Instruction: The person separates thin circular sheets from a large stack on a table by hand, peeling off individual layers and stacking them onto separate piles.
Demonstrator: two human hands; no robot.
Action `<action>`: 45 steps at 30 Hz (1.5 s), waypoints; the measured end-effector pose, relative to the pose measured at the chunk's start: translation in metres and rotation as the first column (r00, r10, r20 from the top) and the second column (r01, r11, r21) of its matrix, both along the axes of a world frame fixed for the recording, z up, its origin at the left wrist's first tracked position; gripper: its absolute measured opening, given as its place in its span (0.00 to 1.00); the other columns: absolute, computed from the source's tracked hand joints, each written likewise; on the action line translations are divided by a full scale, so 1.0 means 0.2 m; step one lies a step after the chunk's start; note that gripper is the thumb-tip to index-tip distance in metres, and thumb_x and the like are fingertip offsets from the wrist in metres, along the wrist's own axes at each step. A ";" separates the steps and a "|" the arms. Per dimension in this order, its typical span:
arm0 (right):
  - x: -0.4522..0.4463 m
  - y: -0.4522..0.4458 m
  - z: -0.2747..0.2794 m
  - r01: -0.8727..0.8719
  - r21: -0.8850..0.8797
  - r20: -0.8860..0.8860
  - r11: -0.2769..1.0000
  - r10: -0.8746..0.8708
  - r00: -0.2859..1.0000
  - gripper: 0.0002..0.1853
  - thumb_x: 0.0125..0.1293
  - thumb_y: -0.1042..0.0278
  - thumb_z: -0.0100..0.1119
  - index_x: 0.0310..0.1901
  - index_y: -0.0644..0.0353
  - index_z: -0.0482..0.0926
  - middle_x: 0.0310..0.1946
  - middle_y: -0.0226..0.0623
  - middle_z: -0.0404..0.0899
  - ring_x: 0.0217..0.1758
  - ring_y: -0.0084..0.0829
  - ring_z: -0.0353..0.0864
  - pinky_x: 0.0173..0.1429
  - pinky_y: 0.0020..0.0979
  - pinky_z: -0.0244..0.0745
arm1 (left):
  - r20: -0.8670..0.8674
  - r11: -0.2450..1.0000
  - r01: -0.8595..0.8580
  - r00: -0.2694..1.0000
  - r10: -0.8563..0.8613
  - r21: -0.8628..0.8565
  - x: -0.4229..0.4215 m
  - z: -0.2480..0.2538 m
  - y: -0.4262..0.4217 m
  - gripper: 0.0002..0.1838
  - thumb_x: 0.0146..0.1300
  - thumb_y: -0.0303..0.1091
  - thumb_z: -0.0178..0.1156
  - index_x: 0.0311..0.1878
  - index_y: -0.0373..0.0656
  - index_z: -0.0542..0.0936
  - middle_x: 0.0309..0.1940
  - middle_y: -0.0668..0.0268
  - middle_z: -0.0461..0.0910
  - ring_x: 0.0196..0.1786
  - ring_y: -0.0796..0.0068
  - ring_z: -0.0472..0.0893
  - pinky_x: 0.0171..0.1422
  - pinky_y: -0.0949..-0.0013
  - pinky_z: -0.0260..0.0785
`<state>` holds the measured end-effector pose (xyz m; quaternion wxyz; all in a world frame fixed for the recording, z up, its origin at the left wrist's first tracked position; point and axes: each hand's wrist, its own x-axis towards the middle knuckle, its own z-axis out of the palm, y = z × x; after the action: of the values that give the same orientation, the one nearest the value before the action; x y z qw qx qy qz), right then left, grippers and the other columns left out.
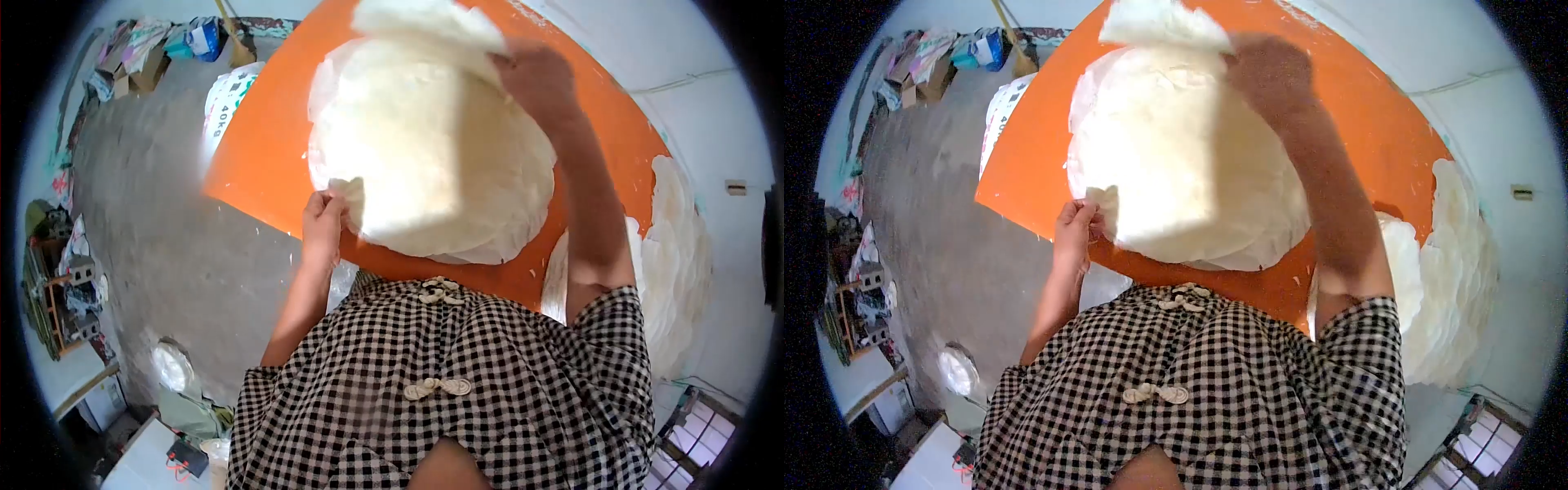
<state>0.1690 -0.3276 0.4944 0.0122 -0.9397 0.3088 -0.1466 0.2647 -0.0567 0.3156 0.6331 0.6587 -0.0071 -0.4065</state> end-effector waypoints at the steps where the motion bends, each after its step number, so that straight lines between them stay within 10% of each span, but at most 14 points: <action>1: 0.00 0.08 0.10 -0.004 -0.226 -0.123 0.974 -0.024 0.992 0.09 0.57 0.66 0.50 0.35 0.55 0.79 0.27 0.35 0.79 0.30 0.37 0.78 0.32 0.36 0.73 | 0.004 1.000 -0.016 1.000 0.016 -0.026 -0.03 -0.02 0.04 0.07 0.62 0.31 0.50 0.38 0.37 0.72 0.30 0.62 0.76 0.31 0.74 0.77 0.34 0.73 0.70; 11: -0.26 0.65 -0.78 -0.339 0.153 -0.149 0.928 0.361 0.920 0.04 0.48 0.72 0.48 0.27 0.58 0.71 0.23 0.40 0.73 0.27 0.39 0.75 0.29 0.35 0.71 | -0.255 0.998 0.063 0.965 -0.065 -0.015 -0.09 -0.10 0.00 0.04 0.58 0.30 0.56 0.31 0.44 0.71 0.22 0.68 0.74 0.22 0.78 0.75 0.22 0.78 0.66; 32: -0.33 0.64 -0.92 -0.219 0.212 -0.006 0.953 0.225 0.974 0.18 0.48 0.60 0.59 0.39 0.60 0.74 0.26 0.40 0.75 0.30 0.43 0.75 0.32 0.43 0.68 | -0.388 0.952 -0.093 0.921 -0.030 -0.293 -0.12 -0.04 -0.16 0.03 0.64 0.29 0.45 0.35 0.42 0.66 0.29 0.63 0.72 0.28 0.71 0.76 0.34 0.66 0.76; 35: -0.22 0.36 -0.64 0.077 0.447 -0.310 0.891 0.073 0.948 0.18 0.54 0.54 0.56 0.40 0.59 0.76 0.32 0.48 0.78 0.38 0.43 0.78 0.41 0.38 0.71 | -0.436 0.948 -0.019 0.891 -0.129 -0.319 -0.10 -0.10 -0.15 0.09 0.67 0.37 0.44 0.39 0.41 0.67 0.34 0.61 0.74 0.36 0.69 0.77 0.40 0.67 0.72; 38: -0.17 0.08 -0.11 -0.061 0.591 0.086 0.804 0.013 0.996 0.19 0.50 0.55 0.61 0.34 0.65 0.78 0.32 0.36 0.78 0.40 0.27 0.76 0.45 0.32 0.70 | -0.395 0.971 0.056 0.907 -0.146 -0.231 -0.10 -0.15 -0.13 0.16 0.68 0.44 0.41 0.42 0.38 0.67 0.40 0.58 0.75 0.45 0.65 0.76 0.48 0.65 0.69; 42: -0.14 -0.12 0.31 0.030 0.101 0.012 0.994 -0.031 0.999 0.14 0.55 0.60 0.55 0.39 0.61 0.77 0.26 0.36 0.79 0.30 0.32 0.78 0.35 0.36 0.72 | -0.379 0.966 0.075 0.910 -0.168 -0.249 -0.11 -0.12 -0.12 0.15 0.67 0.40 0.42 0.45 0.38 0.68 0.41 0.59 0.75 0.44 0.67 0.76 0.47 0.66 0.69; 45: -0.14 0.02 0.28 -0.013 -0.530 0.032 0.848 0.036 0.999 0.07 0.53 0.65 0.54 0.34 0.54 0.77 0.25 0.38 0.78 0.26 0.42 0.76 0.28 0.39 0.71 | -0.387 0.963 0.047 0.910 -0.150 -0.265 -0.09 -0.09 -0.12 0.13 0.67 0.37 0.41 0.45 0.38 0.68 0.39 0.60 0.76 0.42 0.68 0.77 0.46 0.67 0.70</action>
<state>0.1412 -0.3227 0.5499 -0.2387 -0.9074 0.2441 -0.2450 0.2461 -0.0810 0.2979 0.6771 0.4745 0.0390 -0.5611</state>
